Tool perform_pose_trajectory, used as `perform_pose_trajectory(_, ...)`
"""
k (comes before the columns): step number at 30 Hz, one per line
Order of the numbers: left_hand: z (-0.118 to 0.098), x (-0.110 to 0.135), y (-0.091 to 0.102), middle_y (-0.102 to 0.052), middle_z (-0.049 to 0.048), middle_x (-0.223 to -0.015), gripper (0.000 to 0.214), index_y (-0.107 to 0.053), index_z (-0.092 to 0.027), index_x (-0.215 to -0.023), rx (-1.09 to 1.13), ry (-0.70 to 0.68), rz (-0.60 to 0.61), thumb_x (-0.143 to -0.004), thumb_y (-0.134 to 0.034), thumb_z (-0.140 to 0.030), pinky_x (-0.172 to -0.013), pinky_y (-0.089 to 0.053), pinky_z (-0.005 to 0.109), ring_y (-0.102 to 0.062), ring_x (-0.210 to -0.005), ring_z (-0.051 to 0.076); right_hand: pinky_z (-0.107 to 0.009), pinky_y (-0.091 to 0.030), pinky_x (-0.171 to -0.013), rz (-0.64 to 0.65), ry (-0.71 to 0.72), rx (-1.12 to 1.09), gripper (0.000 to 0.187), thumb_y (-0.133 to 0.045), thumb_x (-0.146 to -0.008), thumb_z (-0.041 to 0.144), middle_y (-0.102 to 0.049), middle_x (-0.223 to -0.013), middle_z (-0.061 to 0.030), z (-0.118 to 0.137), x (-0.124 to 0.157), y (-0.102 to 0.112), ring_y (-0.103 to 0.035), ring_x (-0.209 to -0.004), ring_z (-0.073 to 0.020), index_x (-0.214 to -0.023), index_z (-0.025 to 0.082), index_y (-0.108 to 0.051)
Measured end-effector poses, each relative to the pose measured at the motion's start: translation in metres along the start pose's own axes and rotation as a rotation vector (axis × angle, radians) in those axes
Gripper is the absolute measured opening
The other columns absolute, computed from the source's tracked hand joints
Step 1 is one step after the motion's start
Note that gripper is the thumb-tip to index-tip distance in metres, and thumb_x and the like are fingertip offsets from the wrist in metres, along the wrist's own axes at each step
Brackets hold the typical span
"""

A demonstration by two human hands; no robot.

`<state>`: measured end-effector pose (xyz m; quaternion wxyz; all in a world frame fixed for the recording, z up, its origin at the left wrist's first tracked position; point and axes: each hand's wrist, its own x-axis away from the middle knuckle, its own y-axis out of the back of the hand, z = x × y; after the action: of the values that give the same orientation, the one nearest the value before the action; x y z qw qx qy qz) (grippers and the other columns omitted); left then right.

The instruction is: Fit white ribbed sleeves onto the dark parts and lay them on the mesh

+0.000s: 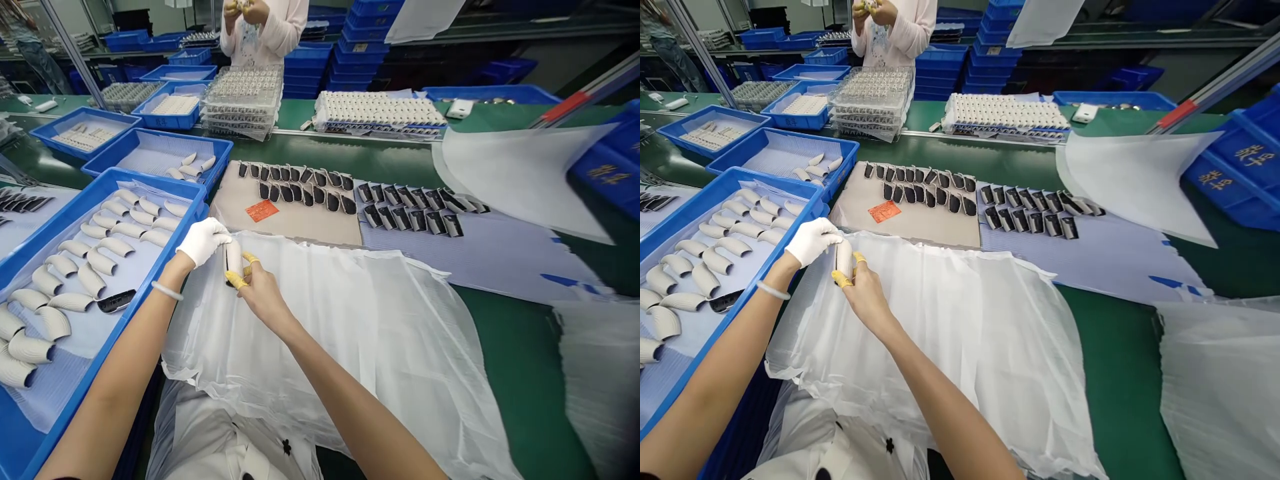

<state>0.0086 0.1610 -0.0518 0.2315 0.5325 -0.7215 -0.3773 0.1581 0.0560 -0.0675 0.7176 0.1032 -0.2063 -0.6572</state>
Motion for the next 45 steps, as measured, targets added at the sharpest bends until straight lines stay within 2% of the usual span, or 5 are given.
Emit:
perform_pose_trajectory(6,0.017,-0.047,-0.013,-0.065,0.0053,-0.089,0.012,-0.067,-0.015,-0.073,-0.115,-0.079,0.099,-0.08,-0.062,-0.023,-0.087,-0.046,0.032,-0.061,-0.092,0.019,-0.044,-0.048,-0.08,-0.103,0.193,0.314,0.034,-0.047,-0.09,0.026,-0.06,-0.108,-0.0169,-0.02,-0.014,-0.002,-0.059,-0.09,-0.0272,-0.12,0.013,-0.055)
perform_pose_trajectory(19,0.039,-0.06,-0.032,-0.06,0.0084,-0.114,0.028,-0.058,-0.016,-0.111,-0.188,-0.019,0.231,-0.089,-0.055,-0.033,-0.085,-0.051,0.042,-0.06,-0.099,0.021,-0.042,-0.05,-0.086,-0.096,0.471,0.746,0.025,-0.053,-0.091,0.018,-0.059,-0.115,-0.0101,-0.035,-0.047,-0.023,-0.058,-0.101,-0.0226,-0.116,0.015,-0.057)
perform_pose_trajectory(32,-0.014,-0.079,-0.013,-0.059,0.0087,-0.114,0.03,-0.057,-0.016,-0.113,-0.327,0.099,0.44,-0.088,-0.056,-0.032,-0.082,-0.052,0.039,-0.06,-0.097,0.02,-0.042,-0.051,-0.085,-0.013,0.592,0.926,0.023,-0.055,-0.091,0.027,-0.06,-0.117,-0.0081,-0.039,-0.052,-0.043,-0.06,-0.101,-0.0212,-0.112,0.016,-0.059)
perform_pose_trajectory(39,-0.055,-0.053,0.054,-0.069,0.0049,-0.092,0.024,-0.071,-0.01,-0.085,-0.398,-0.007,0.313,-0.082,-0.053,-0.027,-0.082,-0.044,0.023,-0.064,-0.09,0.017,-0.04,-0.051,-0.082,-0.012,0.669,0.886,0.018,-0.056,-0.091,0.027,-0.064,-0.105,-0.0059,-0.045,-0.051,-0.039,-0.062,-0.093,-0.0186,-0.103,0.015,-0.061)
perform_pose_trajectory(45,0.0,0.042,0.148,-0.071,0.0031,-0.079,0.027,-0.071,-0.018,-0.09,-0.469,0.169,0.305,-0.08,-0.052,-0.034,-0.074,-0.045,0.024,-0.064,-0.073,0.017,-0.045,-0.047,-0.083,-0.075,0.748,0.755,0.022,-0.042,-0.093,0.016,-0.066,-0.097,-0.0176,-0.004,-0.056,-0.023,-0.061,-0.091,-0.0271,-0.098,0.01,-0.063)
